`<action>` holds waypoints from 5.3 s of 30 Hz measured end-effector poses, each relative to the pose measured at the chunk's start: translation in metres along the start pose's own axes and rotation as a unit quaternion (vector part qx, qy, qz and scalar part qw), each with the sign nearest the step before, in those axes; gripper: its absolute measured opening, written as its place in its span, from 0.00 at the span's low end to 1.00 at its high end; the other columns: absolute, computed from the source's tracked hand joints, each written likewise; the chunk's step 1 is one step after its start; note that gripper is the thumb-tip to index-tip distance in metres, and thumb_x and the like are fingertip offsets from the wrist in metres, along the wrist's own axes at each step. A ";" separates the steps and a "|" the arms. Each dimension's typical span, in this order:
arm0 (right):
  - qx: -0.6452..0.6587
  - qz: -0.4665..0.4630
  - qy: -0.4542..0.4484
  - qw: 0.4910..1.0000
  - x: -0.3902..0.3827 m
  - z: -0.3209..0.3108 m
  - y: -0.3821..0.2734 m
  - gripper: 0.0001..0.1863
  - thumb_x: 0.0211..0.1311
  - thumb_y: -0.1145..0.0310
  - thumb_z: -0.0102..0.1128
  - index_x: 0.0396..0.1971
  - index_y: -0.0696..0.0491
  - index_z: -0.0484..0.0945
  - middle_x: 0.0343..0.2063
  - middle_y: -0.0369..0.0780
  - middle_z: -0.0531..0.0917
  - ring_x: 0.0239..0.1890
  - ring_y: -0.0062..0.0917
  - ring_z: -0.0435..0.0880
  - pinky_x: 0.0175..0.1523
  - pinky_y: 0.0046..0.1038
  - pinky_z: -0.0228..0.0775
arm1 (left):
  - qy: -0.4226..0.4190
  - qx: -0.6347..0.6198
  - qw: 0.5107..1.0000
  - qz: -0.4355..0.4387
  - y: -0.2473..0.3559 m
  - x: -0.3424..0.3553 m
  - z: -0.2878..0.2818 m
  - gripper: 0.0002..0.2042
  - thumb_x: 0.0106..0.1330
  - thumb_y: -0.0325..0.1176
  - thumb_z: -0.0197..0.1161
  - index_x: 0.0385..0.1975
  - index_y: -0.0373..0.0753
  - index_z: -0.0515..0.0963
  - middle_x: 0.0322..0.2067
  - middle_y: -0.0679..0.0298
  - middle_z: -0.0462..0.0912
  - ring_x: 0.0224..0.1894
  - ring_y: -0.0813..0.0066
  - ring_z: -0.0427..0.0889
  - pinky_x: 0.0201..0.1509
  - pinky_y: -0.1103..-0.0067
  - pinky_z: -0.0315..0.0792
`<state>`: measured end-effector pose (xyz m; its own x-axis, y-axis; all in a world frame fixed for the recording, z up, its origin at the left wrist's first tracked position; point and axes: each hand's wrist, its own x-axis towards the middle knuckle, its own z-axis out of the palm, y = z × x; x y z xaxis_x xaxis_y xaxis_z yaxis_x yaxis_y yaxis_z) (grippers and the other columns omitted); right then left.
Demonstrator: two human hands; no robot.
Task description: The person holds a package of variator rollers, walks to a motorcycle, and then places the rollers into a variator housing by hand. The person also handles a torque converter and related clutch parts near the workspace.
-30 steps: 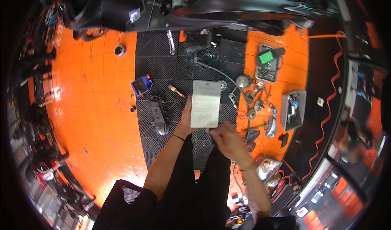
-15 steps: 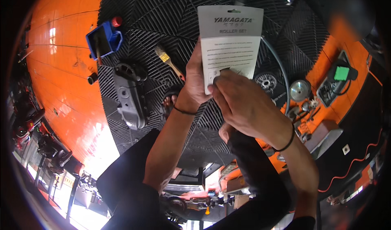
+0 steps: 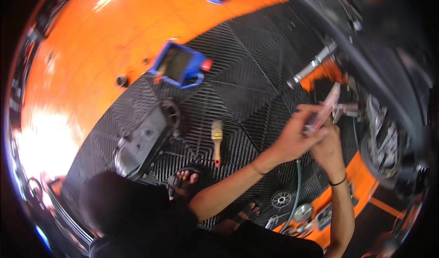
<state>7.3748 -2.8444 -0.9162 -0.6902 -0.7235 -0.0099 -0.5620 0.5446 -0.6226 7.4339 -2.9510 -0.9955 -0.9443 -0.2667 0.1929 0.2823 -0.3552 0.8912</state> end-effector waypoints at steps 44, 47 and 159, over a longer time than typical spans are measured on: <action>-0.158 0.166 0.139 0.964 -0.109 -0.064 -0.084 0.17 0.56 0.74 0.60 0.44 0.61 0.67 0.41 0.51 0.77 0.35 0.47 0.84 0.35 0.41 0.80 | -0.065 0.239 0.965 -0.081 0.037 -0.021 0.068 0.45 0.65 0.31 0.64 0.71 0.21 0.37 0.39 0.44 0.85 0.38 0.60 0.88 0.40 0.71 0.81; -0.171 0.173 0.119 0.963 -0.112 -0.076 -0.069 0.18 0.57 0.73 0.60 0.45 0.61 0.67 0.43 0.51 0.77 0.35 0.46 0.85 0.33 0.40 0.81 | -0.077 0.278 0.957 -0.009 0.031 -0.001 0.094 0.39 0.65 0.33 0.66 0.67 0.22 0.49 0.35 0.43 0.86 0.36 0.49 0.88 0.38 0.67 0.80; 0.668 0.275 0.171 0.670 1.320 -0.568 -0.483 0.20 0.77 0.68 0.49 0.62 0.59 0.66 0.52 0.44 0.80 0.48 0.29 0.84 0.46 0.30 0.84 | -0.083 0.293 0.928 -0.214 0.807 1.345 -0.478 0.21 0.73 0.29 0.59 0.62 0.25 0.68 0.46 0.52 0.84 0.46 0.71 0.85 0.51 0.76 0.80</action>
<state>6.4762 -3.8215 -0.1835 -0.8179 -0.3054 -0.4876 0.5721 -0.3413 -0.7458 6.4721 -4.0246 -0.2131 -0.9757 -0.0548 -0.2121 -0.2184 0.1641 0.9620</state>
